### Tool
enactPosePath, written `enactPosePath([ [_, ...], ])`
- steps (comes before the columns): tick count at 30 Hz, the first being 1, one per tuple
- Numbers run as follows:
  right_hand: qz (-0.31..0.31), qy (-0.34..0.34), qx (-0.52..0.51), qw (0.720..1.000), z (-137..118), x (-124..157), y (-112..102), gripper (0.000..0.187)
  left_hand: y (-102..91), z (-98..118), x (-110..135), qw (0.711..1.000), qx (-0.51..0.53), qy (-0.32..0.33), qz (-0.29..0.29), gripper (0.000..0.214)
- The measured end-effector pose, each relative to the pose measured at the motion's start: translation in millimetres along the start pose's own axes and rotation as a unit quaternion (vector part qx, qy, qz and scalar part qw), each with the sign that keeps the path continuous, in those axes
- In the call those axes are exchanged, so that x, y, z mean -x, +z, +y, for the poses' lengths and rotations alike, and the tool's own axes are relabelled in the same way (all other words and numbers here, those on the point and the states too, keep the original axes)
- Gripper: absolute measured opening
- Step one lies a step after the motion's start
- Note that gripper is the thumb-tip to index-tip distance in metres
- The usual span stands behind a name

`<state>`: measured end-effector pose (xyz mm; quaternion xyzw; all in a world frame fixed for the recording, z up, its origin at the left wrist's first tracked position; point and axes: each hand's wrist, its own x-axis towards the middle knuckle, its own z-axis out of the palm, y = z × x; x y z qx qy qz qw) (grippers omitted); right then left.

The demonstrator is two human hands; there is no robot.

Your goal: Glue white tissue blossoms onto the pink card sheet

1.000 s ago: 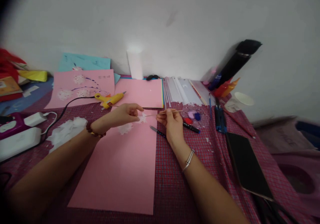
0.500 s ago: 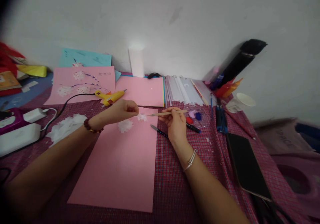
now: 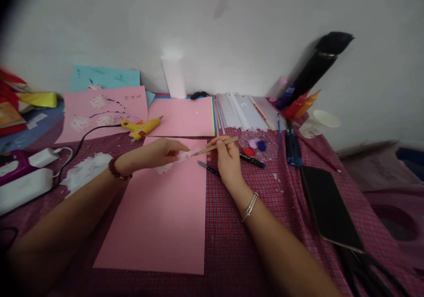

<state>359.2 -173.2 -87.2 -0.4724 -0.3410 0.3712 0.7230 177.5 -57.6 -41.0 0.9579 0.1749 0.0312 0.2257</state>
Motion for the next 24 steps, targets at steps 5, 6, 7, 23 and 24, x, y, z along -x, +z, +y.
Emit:
enactPosePath([
  [5, -0.024, 0.006, 0.017, 1.0, 1, 4, 4, 0.015, -6.4, 5, 3, 0.996, 0.001, -0.085, -0.005, 0.025],
  [6, -0.028, 0.006, 0.02, 0.999, 1, 5, 5, 0.015, -7.1, 4, 4, 0.997, -0.003, -0.083, -0.009, 0.018],
  [7, -0.032, 0.007, 0.023, 0.999, 0, 6, 6, 0.015, -7.5, 4, 4, 0.997, -0.004, -0.075, -0.012, 0.014],
  [23, -0.098, -0.08, 0.194, 0.973, -2, 18, 16, 0.021, 2.2, -9, 2, 1.0, -0.002, -0.025, 0.005, 0.011],
  [24, -0.104, -0.09, 0.215, 0.967, -2, 18, 16, 0.021, 1.0, -8, 2, 1.0, 0.004, -0.024, 0.01, 0.01],
])
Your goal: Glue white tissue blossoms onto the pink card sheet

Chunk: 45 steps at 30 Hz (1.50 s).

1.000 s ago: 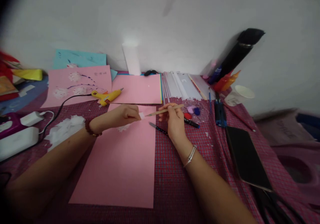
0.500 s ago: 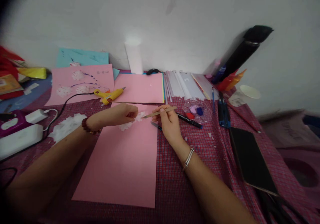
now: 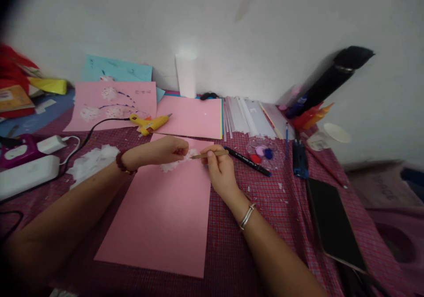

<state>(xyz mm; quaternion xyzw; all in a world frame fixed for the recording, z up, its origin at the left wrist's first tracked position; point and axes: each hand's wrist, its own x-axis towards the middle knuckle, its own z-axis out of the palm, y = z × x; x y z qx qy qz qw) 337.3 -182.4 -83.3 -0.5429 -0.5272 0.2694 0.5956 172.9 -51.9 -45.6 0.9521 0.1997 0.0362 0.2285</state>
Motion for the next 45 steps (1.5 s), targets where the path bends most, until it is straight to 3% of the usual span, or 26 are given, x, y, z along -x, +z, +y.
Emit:
enactPosePath([
  [9, -0.038, -0.095, 0.125, 0.987, -4, 2, -2, 0.02, -29.5, 1, 9, 0.991, 0.044, -0.096, 0.084, 0.006],
  [12, -0.025, -0.101, 0.1, 0.989, -10, 2, -4, 0.02, -32.3, -6, 10, 0.989, 0.03, -0.094, 0.112, 0.005],
  [17, 0.019, -0.057, 0.013, 0.998, -12, 4, -3, 0.019, -31.3, -12, 11, 0.989, 0.037, -0.089, 0.115, 0.005],
  [22, -0.031, -0.076, 0.086, 0.993, -4, 3, 1, 0.021, -28.6, -13, 11, 0.99, 0.053, -0.07, 0.108, 0.007],
  [29, -0.088, -0.132, 0.152, 0.975, -5, 2, 0, 0.02, -28.8, -11, 8, 0.985, 0.056, -0.107, 0.127, 0.012],
  [33, -0.051, -0.088, 0.111, 0.989, -3, 1, -1, 0.021, -22.9, -17, 6, 0.979, 0.115, -0.118, 0.117, 0.013],
  [39, 0.077, 0.016, -0.059, 0.995, -4, -1, -4, 0.017, -16.2, -26, 7, 0.973, 0.191, -0.11, 0.062, 0.022],
  [45, 0.087, 0.034, -0.108, 0.99, -3, -2, -3, 0.014, -17.9, -21, 8, 0.978, 0.177, -0.092, 0.06, 0.03],
])
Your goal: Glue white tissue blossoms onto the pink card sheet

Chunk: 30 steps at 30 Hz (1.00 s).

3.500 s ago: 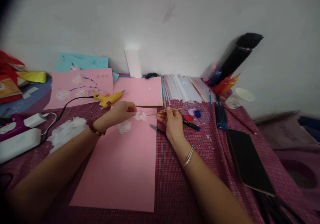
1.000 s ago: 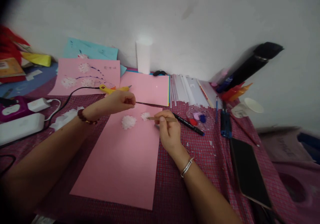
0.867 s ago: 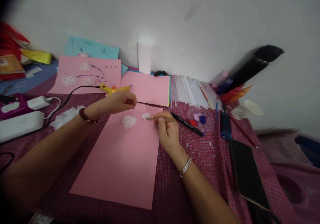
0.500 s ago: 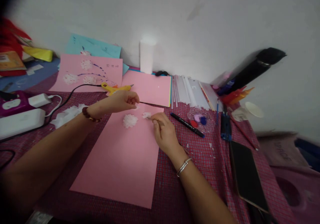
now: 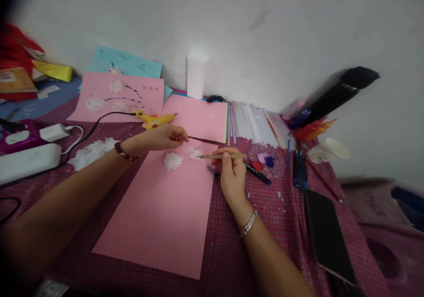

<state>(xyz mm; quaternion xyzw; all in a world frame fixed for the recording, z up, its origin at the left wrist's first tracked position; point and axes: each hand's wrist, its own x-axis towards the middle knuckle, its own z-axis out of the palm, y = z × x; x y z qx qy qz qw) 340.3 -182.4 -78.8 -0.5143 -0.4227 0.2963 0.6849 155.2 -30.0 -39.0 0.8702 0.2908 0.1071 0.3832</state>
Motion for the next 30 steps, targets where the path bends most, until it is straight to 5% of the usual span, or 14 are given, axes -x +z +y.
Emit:
enactPosePath([
  [6, -0.004, 0.002, -0.002, 1.0, 1, 0, 0, 0.014, 4.6, 0, 2, 0.992, -0.126, -0.006, 0.015, 0.024],
  [13, -0.005, -0.007, 0.014, 1.0, 3, 0, -1, 0.015, 36.8, 11, 3, 0.933, -0.356, 0.017, 0.053, 0.019],
  [21, -0.028, 0.004, 0.026, 0.999, 5, -1, 2, 0.016, 13.5, 8, -1, 0.975, -0.188, -0.041, 0.107, 0.012],
  [26, -0.023, 0.006, 0.045, 0.999, 8, -3, 1, 0.018, 1.2, 19, 5, 0.998, -0.032, -0.044, -0.008, 0.011],
  [30, -0.023, 0.014, 0.031, 0.999, 8, -5, 0, 0.018, 13.2, 36, 11, 0.991, -0.014, -0.022, -0.128, 0.017],
])
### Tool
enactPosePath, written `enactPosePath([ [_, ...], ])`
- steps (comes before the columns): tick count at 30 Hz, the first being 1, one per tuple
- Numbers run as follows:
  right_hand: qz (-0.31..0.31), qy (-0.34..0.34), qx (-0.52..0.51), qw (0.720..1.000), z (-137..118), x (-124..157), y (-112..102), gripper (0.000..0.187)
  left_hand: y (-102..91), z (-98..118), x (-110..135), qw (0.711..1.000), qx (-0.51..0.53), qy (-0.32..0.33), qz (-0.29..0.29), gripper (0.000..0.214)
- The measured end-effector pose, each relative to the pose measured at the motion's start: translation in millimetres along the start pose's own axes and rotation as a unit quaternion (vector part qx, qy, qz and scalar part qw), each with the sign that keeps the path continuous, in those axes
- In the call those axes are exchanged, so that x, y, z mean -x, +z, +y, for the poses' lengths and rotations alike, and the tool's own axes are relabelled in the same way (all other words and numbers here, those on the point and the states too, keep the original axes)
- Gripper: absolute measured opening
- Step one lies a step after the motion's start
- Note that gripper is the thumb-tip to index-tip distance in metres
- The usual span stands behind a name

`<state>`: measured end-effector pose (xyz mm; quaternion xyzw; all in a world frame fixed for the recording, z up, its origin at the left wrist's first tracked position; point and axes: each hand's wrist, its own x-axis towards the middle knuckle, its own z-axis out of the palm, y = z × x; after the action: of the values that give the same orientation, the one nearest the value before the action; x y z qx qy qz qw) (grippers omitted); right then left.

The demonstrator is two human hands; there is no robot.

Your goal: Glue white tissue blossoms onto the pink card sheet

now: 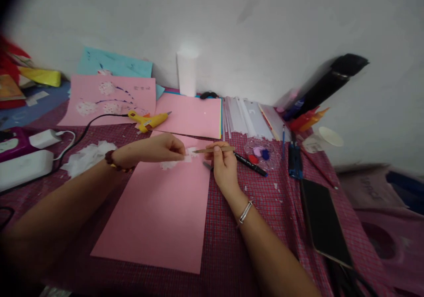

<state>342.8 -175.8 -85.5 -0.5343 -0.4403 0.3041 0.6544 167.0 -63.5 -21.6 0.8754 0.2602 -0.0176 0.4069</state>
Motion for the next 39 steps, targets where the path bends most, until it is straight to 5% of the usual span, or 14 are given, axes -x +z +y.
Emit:
enactPosePath([
  [3, 0.007, 0.006, -0.025, 1.0, 0, -2, -2, 0.017, 15.6, 8, -3, 0.998, -0.064, 0.022, -0.01, 0.019],
  [9, 0.049, -0.023, -0.053, 0.997, -1, 0, -7, 0.016, 31.6, 11, -14, 0.971, -0.223, -0.03, 0.084, 0.024],
  [22, 0.016, -0.041, 0.016, 0.999, -13, 6, -3, 0.018, 35.4, 9, -23, 0.963, -0.237, -0.06, 0.117, 0.018],
  [32, -0.009, -0.039, 0.054, 0.998, -3, 9, -4, 0.019, 7.9, -6, -18, 0.981, -0.115, -0.05, 0.148, 0.017],
  [39, -0.066, -0.108, 0.187, 0.974, -3, 11, -5, 0.02, 0.2, -15, -18, 0.967, -0.194, -0.067, 0.149, 0.019],
])
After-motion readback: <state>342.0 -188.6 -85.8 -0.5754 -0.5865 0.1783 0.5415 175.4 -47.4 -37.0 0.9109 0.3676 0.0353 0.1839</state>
